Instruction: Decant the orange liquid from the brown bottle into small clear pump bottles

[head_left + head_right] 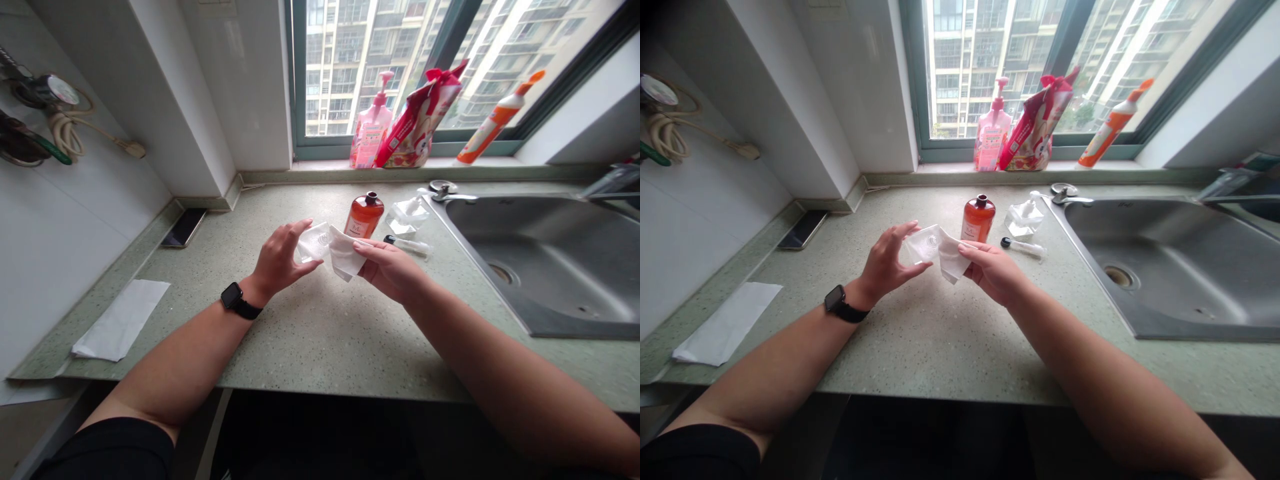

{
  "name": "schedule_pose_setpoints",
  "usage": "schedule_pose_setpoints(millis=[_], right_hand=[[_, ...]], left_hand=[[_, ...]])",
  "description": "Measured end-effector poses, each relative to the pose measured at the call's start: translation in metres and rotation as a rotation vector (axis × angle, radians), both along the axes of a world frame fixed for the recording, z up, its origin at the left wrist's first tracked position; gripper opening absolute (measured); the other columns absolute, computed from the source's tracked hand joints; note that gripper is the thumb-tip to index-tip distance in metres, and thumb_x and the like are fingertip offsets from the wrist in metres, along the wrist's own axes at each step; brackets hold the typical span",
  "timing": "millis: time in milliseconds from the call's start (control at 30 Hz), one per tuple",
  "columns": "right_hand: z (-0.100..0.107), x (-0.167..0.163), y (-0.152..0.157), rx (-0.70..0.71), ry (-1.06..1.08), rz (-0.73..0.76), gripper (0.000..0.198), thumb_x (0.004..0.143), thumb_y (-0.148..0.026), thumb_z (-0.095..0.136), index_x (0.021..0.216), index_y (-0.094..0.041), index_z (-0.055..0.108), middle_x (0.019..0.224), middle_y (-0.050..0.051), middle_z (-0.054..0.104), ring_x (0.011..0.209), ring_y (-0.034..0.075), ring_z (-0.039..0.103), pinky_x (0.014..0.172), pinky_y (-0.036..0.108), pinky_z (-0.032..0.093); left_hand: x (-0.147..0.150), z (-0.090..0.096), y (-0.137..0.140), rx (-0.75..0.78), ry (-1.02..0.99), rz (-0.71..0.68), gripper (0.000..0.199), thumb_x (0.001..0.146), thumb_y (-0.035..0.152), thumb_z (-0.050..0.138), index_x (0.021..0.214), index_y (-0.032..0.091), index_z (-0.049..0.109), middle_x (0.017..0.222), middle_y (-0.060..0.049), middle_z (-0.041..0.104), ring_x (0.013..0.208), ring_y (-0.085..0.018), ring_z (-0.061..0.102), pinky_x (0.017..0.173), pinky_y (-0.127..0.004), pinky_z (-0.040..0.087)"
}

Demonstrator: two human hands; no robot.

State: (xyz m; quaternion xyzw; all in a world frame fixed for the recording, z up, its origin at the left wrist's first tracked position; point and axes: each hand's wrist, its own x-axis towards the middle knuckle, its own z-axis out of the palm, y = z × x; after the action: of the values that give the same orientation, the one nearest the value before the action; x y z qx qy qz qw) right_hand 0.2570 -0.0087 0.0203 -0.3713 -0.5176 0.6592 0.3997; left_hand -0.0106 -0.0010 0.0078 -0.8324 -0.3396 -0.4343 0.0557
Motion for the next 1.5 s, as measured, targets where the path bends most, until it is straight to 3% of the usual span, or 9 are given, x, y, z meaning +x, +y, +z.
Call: schedule_pose_setpoints(millis=[167,567,700,800,900,1000,1200,1333,1500], right_hand=[[0.003,0.001,-0.001,0.058,-0.033,0.128,0.049,0.098,-0.055,0.070,0.132,-0.020,0.078,0.132,0.015,0.081,0.116,0.032,0.078,0.103,0.050,0.063],[0.015,0.008,-0.004,-0.010,-0.281,0.301,0.043,0.083,-0.053,0.088,0.113,-0.024,0.084,0.099,0.005,0.084,0.079,0.017,0.073,0.071,0.030,0.057],[0.016,0.003,-0.011,0.061,-0.304,0.458,0.030,0.085,-0.049,0.086,0.100,-0.024,0.081,0.099,0.002,0.082,0.086,0.017,0.073,0.079,0.030,0.058],[0.012,-0.002,-0.016,0.237,-0.550,0.531,0.015,0.091,-0.039,0.078,0.093,-0.024,0.079,0.090,0.000,0.081,0.078,0.017,0.071,0.071,0.028,0.054],[0.008,-0.006,-0.020,0.569,-0.937,0.389,0.008,0.090,-0.019,0.073,0.086,-0.024,0.079,0.085,0.002,0.080,0.075,0.018,0.068,0.066,0.029,0.046],[0.008,-0.009,-0.022,0.721,-1.140,0.322,0.010,0.090,-0.017,0.072,0.085,-0.022,0.078,0.086,0.004,0.080,0.078,0.019,0.068,0.067,0.031,0.041],[0.021,0.003,-0.017,0.735,-1.255,0.275,0.015,0.095,-0.033,0.075,0.085,-0.022,0.077,0.087,0.003,0.080,0.077,0.018,0.066,0.066,0.031,0.039],[0.033,0.035,0.001,0.762,-1.262,-0.113,0.017,0.100,-0.035,0.068,0.097,-0.024,0.080,0.095,0.005,0.082,0.085,0.020,0.071,0.074,0.033,0.045],[0.040,0.093,0.025,0.542,-1.387,-0.525,0.021,0.096,-0.039,0.068,0.096,-0.024,0.082,0.094,0.007,0.083,0.089,0.025,0.075,0.078,0.037,0.051]], left_hand=[[-0.002,-0.002,0.001,-0.069,-0.069,0.013,0.082,0.092,0.050,0.083,0.158,0.024,0.040,0.139,-0.015,0.070,0.125,-0.033,0.070,0.105,-0.050,0.062],[-0.014,-0.014,0.020,-0.250,-0.398,0.120,0.089,0.084,0.052,0.090,0.155,0.026,0.042,0.139,-0.014,0.067,0.119,-0.028,0.069,0.095,-0.044,0.064],[-0.012,-0.013,0.018,-0.291,-0.430,0.109,0.089,0.082,0.051,0.091,0.154,0.027,0.043,0.138,-0.013,0.067,0.118,-0.027,0.070,0.094,-0.044,0.064],[-0.010,-0.013,0.017,-0.316,-0.427,0.099,0.089,0.081,0.050,0.092,0.153,0.027,0.044,0.137,-0.013,0.067,0.119,-0.028,0.069,0.094,-0.043,0.063],[-0.009,-0.012,0.016,-0.341,-0.431,0.081,0.090,0.081,0.050,0.092,0.153,0.027,0.044,0.137,-0.013,0.067,0.118,-0.027,0.069,0.093,-0.043,0.063],[-0.008,-0.011,0.015,-0.362,-0.435,0.080,0.089,0.080,0.050,0.092,0.152,0.027,0.045,0.137,-0.013,0.067,0.118,-0.028,0.069,0.094,-0.045,0.063],[-0.006,-0.009,0.013,-0.403,-0.437,0.077,0.089,0.079,0.049,0.091,0.152,0.026,0.045,0.139,-0.013,0.067,0.119,-0.028,0.069,0.097,-0.048,0.063],[-0.006,-0.008,0.013,-0.414,-0.434,0.080,0.089,0.079,0.049,0.091,0.152,0.027,0.045,0.138,-0.013,0.067,0.119,-0.029,0.069,0.095,-0.049,0.064],[-0.004,-0.008,0.011,-0.416,-0.410,0.049,0.087,0.080,0.049,0.090,0.152,0.027,0.045,0.137,-0.013,0.067,0.118,-0.029,0.070,0.095,-0.050,0.065]])
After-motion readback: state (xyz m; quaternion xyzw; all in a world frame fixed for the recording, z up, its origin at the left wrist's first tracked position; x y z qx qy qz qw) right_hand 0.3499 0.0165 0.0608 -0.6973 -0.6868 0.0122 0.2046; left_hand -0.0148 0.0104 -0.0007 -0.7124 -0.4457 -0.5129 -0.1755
